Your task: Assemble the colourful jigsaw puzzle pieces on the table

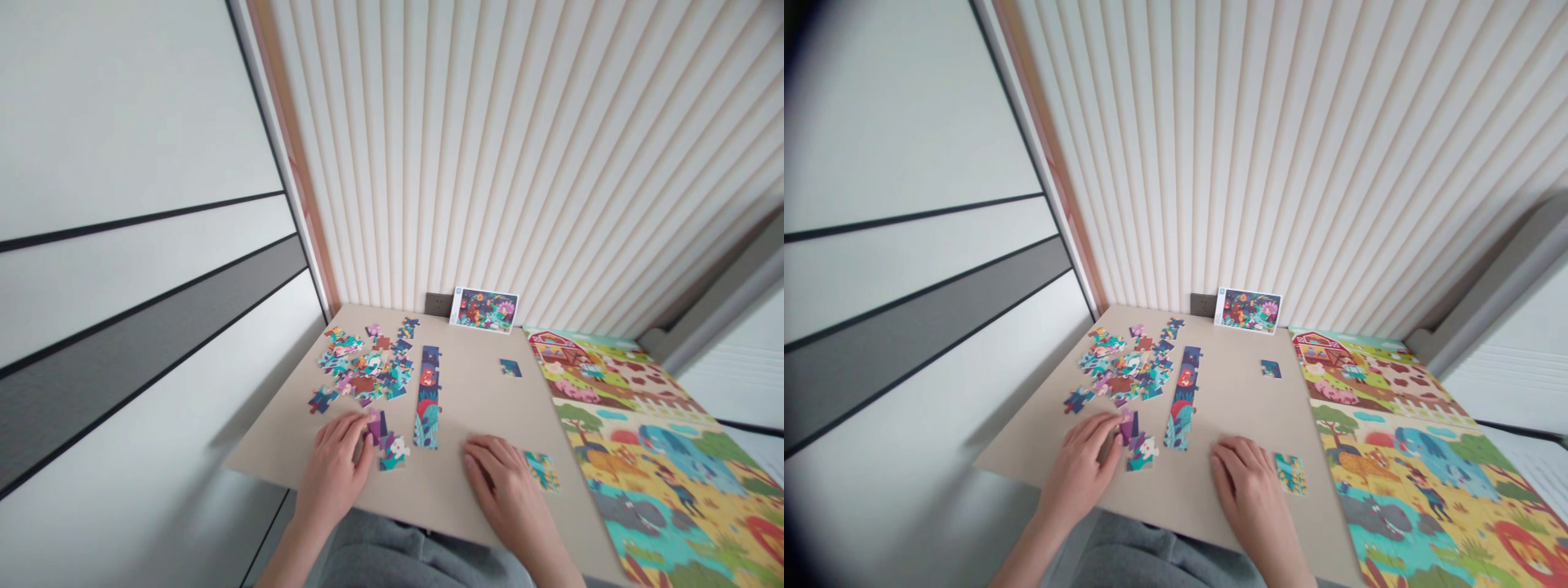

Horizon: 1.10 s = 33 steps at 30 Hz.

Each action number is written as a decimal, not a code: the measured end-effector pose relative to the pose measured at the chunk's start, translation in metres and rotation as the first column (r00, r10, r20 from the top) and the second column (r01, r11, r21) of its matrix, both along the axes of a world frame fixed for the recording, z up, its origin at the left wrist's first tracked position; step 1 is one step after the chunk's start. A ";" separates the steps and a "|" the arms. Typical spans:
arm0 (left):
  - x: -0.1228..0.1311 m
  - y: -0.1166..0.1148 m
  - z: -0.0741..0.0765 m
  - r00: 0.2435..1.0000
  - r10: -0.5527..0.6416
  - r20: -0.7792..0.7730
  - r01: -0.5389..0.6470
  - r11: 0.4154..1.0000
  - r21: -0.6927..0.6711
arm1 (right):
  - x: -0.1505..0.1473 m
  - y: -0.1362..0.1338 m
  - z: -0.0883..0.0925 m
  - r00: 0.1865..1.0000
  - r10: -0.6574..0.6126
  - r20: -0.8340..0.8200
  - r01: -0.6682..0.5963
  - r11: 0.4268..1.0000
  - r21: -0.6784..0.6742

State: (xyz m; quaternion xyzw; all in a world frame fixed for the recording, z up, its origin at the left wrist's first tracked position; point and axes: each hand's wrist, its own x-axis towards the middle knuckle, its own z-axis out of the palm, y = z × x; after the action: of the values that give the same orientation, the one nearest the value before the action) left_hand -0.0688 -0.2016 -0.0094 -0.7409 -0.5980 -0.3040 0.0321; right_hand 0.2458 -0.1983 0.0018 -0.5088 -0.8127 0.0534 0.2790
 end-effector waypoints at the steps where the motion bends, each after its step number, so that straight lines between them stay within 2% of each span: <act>1: 0.000 0.000 0.000 1.000 0.000 0.000 0.000 1.000 0.003 | 0.000 0.000 0.000 1.000 -0.001 0.000 0.001 1.000 0.010; 11: 0.000 0.000 -0.004 1.000 -0.002 0.024 0.003 1.000 -0.031 | 0.002 0.001 -0.003 1.000 -0.005 0.006 0.005 1.000 0.019; 15: -0.009 0.003 -0.007 0.994 -0.037 0.104 0.038 0.999 -0.013 | 0.002 0.001 -0.004 1.000 0.008 0.006 -0.008 1.000 0.026; 18: -0.031 0.018 -0.003 0.984 -0.059 0.170 0.057 0.998 0.019 | 0.001 0.001 -0.004 1.000 0.007 0.003 -0.007 1.000 0.029; 21: -0.060 0.044 0.003 0.992 -0.026 0.122 0.023 0.999 0.024 | 0.002 0.001 -0.004 1.000 0.007 0.005 -0.007 1.000 0.004; 24: -0.081 0.069 0.000 0.999 0.016 0.048 -0.018 1.000 0.026 | 0.003 0.001 -0.005 1.000 0.000 0.010 0.000 1.000 -0.008; 27: -0.088 0.081 -0.011 1.000 0.027 -0.007 -0.027 1.000 0.016 | 0.003 0.001 -0.006 1.000 -0.004 0.014 0.004 1.000 -0.004; 30: -0.084 0.079 -0.018 0.999 0.022 -0.044 -0.022 1.000 0.004 | 0.003 0.001 -0.006 1.000 0.002 0.017 -0.002 1.000 -0.007; 33: -0.080 0.076 -0.019 0.998 0.035 -0.052 -0.035 0.999 -0.005 | 0.003 0.002 -0.006 1.000 0.003 0.018 -0.003 1.000 -0.005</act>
State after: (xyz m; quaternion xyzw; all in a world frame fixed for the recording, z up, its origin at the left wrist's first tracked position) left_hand -0.1484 -0.1259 -0.0285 -0.7380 -0.6108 -0.2825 0.0506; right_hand 0.2492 -0.1965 -0.0046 -0.5088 -0.8157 0.0512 0.2705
